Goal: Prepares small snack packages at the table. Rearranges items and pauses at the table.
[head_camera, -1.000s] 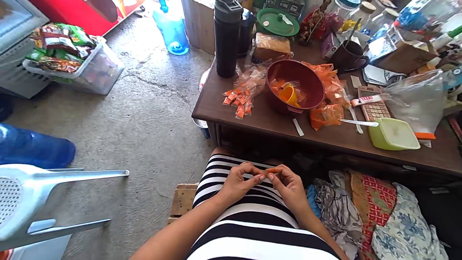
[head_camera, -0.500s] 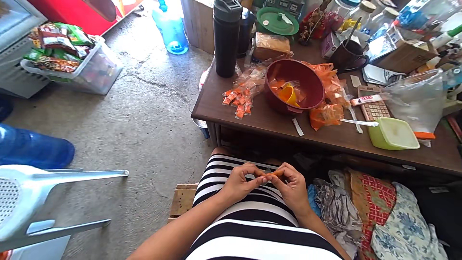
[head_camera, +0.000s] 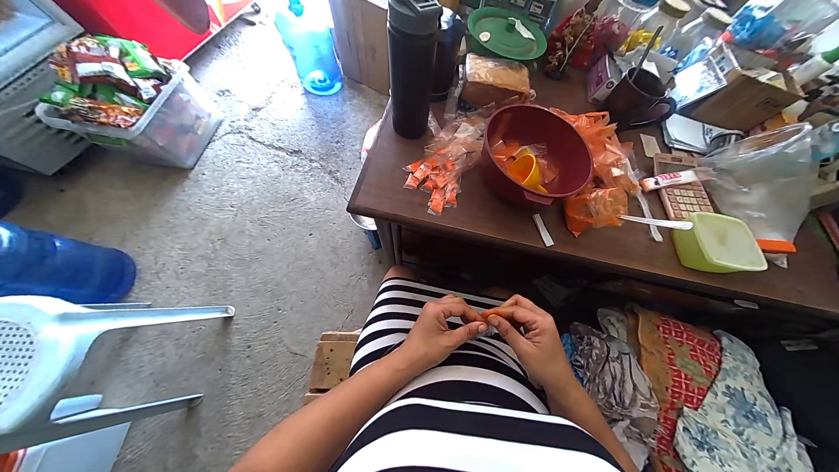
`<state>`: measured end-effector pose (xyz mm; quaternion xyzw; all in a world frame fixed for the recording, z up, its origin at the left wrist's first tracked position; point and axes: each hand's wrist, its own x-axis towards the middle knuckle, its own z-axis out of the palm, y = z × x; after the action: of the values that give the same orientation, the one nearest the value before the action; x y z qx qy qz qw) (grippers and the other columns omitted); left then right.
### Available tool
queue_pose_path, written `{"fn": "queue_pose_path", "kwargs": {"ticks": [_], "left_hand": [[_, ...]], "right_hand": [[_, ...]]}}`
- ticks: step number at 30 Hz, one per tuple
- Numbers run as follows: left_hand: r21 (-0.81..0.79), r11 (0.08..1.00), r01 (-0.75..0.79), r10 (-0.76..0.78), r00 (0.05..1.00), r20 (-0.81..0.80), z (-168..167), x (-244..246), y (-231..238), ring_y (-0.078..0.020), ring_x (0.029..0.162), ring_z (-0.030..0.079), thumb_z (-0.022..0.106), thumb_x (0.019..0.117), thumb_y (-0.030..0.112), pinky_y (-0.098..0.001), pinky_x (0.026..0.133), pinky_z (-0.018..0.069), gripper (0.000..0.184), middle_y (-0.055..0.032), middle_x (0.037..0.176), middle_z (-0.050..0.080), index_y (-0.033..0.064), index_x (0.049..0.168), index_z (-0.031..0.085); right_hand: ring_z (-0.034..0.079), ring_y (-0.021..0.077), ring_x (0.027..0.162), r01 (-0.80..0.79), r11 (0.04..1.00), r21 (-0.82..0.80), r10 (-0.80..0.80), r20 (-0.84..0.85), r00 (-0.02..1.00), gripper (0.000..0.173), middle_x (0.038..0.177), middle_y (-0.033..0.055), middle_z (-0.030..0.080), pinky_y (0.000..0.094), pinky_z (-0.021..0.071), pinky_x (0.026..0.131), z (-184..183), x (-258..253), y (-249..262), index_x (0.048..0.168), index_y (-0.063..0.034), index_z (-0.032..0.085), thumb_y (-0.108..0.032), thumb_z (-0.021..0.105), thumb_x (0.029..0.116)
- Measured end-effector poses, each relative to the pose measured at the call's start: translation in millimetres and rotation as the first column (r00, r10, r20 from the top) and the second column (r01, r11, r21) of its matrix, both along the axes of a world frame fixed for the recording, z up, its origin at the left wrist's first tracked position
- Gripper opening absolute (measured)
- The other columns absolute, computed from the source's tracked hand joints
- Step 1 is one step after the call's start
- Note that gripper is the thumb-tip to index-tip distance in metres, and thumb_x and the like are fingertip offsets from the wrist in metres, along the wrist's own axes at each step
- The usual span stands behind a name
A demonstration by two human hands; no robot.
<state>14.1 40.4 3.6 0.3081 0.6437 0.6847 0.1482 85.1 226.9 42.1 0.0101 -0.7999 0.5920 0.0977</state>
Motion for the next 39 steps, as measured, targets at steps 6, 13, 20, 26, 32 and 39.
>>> {"fn": "queue_pose_path", "kwargs": {"ticks": [6,13,20,26,32,39], "left_hand": [[0.005,1.0,0.011,-0.011,0.999,-0.031,-0.2,0.0,0.6,-0.0016,0.093,0.063,0.073,0.092,0.013,-0.0186,0.088,0.0489,0.016,-0.0022,0.087,0.073,-0.002,0.089,0.075],[0.0,1.0,0.007,-0.007,0.999,-0.038,0.6,0.6,-0.4,-0.0031,0.092,0.064,0.073,0.0919,0.013,-0.0197,0.087,0.0493,0.016,-0.0034,0.087,0.073,-0.0023,0.089,0.075],[0.01,1.0,-0.023,0.023,1.0,-0.017,-1.2,-0.7,-2.8,-0.0015,0.092,0.064,0.071,0.0953,0.015,-0.0195,0.087,0.0509,0.017,-0.0018,0.089,0.072,-0.0013,0.093,0.075],[0.012,1.0,-0.003,0.003,0.999,-0.043,-2.0,-0.6,-1.0,-0.0027,0.092,0.063,0.071,0.094,0.014,-0.0196,0.087,0.0494,0.016,-0.0027,0.088,0.072,-0.0019,0.091,0.075],[0.022,0.998,0.057,-0.056,0.998,-0.03,-3.2,-1.4,-1.4,-0.0026,0.094,0.063,0.07,0.0955,0.017,-0.0197,0.088,0.0495,0.021,-0.0036,0.09,0.072,-0.0028,0.092,0.074],[0.032,0.998,0.059,-0.059,0.998,-0.015,-3.2,-2.1,-0.4,-0.0019,0.095,0.064,0.066,0.0986,0.016,-0.0194,0.089,0.0498,0.022,-0.0035,0.091,0.072,-0.0031,0.092,0.074]], "right_hand": [[0.055,-0.0068,0.069,0.058,0.997,-0.049,-0.061,-0.06,0.996,0.008,0.086,-0.0051,0.063,0.007,0.0484,0.062,-2.1,1.4,-6.9,0.09,-0.0055,0.076,-0.014,0.077,0.0879],[0.056,-0.0056,0.069,0.057,0.997,-0.043,-0.058,-0.016,0.998,0.012,0.082,-0.0052,0.064,0.0081,0.0485,0.062,-2.2,1.5,-4.4,0.083,-0.0072,0.074,-0.018,0.08,0.086],[0.056,-0.0063,0.074,-0.108,0.994,0.035,0.108,-0.007,0.994,0.023,0.102,0.0016,0.067,0.008,0.0483,0.064,2.0,1.0,13.3,0.115,-0.0023,0.075,-0.015,0.066,0.0978],[0.053,-0.008,0.07,-0.033,0.986,0.165,0.042,-0.047,0.998,0.016,0.089,-0.0013,0.066,0.0058,0.0452,0.063,2.7,1.5,9.0,0.097,-0.0051,0.079,-0.018,0.071,0.094],[0.053,-0.0084,0.067,0.085,0.992,0.089,-0.078,-0.077,0.994,0.014,0.081,-0.0037,0.06,0.0047,0.0464,0.06,-2.4,1.9,-1.3,0.084,-0.0043,0.074,-0.018,0.078,0.0862],[0.058,-0.0063,0.079,-0.041,0.999,0.015,0.042,-0.076,0.996,0.018,0.095,-0.0019,0.065,0.0075,0.0501,0.068,-3.8,0.0,2.9,0.101,-0.0042,0.076,-0.019,0.065,0.0997]]}}
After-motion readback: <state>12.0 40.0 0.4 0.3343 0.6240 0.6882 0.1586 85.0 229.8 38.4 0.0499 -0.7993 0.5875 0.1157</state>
